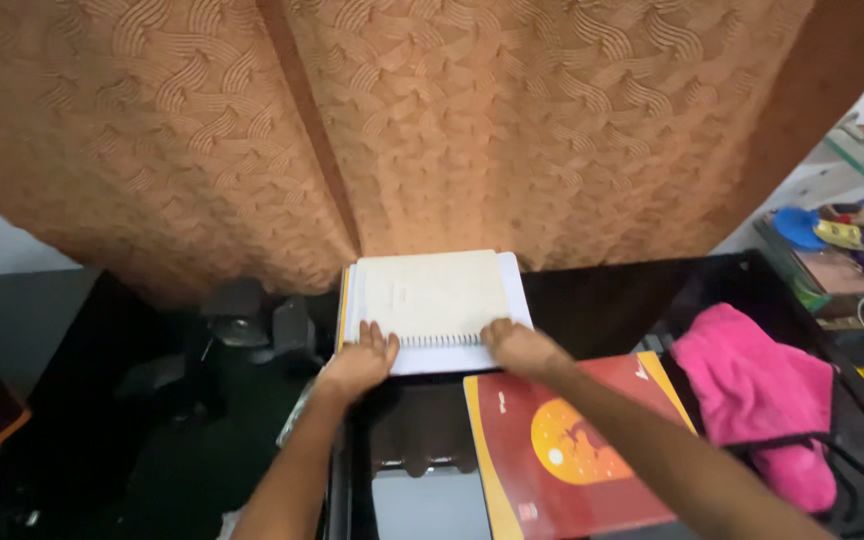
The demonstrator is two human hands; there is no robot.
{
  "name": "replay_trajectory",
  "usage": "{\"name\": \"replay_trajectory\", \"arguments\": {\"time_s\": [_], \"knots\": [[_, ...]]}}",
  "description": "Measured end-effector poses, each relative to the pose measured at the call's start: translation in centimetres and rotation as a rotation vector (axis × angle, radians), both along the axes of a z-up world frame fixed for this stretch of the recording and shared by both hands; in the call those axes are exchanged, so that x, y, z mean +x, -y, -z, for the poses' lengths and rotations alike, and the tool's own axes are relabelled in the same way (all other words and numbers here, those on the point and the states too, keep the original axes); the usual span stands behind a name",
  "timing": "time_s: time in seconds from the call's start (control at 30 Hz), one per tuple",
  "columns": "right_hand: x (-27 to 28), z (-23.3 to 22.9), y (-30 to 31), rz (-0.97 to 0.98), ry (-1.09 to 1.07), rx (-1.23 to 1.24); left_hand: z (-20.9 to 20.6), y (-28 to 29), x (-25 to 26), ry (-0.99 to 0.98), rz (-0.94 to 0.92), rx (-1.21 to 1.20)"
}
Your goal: The person wipes a dark wooden desk and drawers with a pink cloth, then wipes several notebooks and books with a white cloth. They move a pen holder and stack the cleaned items on the desk.
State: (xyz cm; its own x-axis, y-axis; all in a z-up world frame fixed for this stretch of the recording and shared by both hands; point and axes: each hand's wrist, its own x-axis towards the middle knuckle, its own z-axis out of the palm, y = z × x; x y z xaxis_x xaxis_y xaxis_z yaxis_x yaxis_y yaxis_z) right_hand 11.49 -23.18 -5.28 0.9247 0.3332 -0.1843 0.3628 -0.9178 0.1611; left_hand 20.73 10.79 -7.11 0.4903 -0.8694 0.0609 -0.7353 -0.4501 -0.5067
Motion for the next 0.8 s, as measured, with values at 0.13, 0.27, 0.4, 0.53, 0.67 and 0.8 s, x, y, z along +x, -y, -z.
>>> {"name": "replay_trajectory", "arguments": {"time_s": [0.13,0.27,0.4,0.53,0.67,0.8], "knots": [[3.9,-7.9,4.0,0.186,0.297,0.521,-6.7,0.6,0.5,0.131,0.019,-0.051],[2.8,-13.9,3.3,0.053,0.350,0.723,-18.1,2.6,-1.3,0.202,0.137,-0.123],[3.4,-16.1,3.1,0.223,0.301,1.139,-27.5,4.2,-2.7,0.453,0.261,-0.262],[5.6,-17.8,3.6,0.291,0.303,1.531,-29.8,3.8,0.0,0.251,0.260,-0.630],[8.4,-17.2,4.9,0.583,0.281,1.828,-24.6,1.8,5.8,-0.258,-0.078,-0.918],[11.1,-8.2,2.8,0.803,0.463,1.427,-14.9,2.6,10.1,-0.219,-0.264,-0.930]]}}
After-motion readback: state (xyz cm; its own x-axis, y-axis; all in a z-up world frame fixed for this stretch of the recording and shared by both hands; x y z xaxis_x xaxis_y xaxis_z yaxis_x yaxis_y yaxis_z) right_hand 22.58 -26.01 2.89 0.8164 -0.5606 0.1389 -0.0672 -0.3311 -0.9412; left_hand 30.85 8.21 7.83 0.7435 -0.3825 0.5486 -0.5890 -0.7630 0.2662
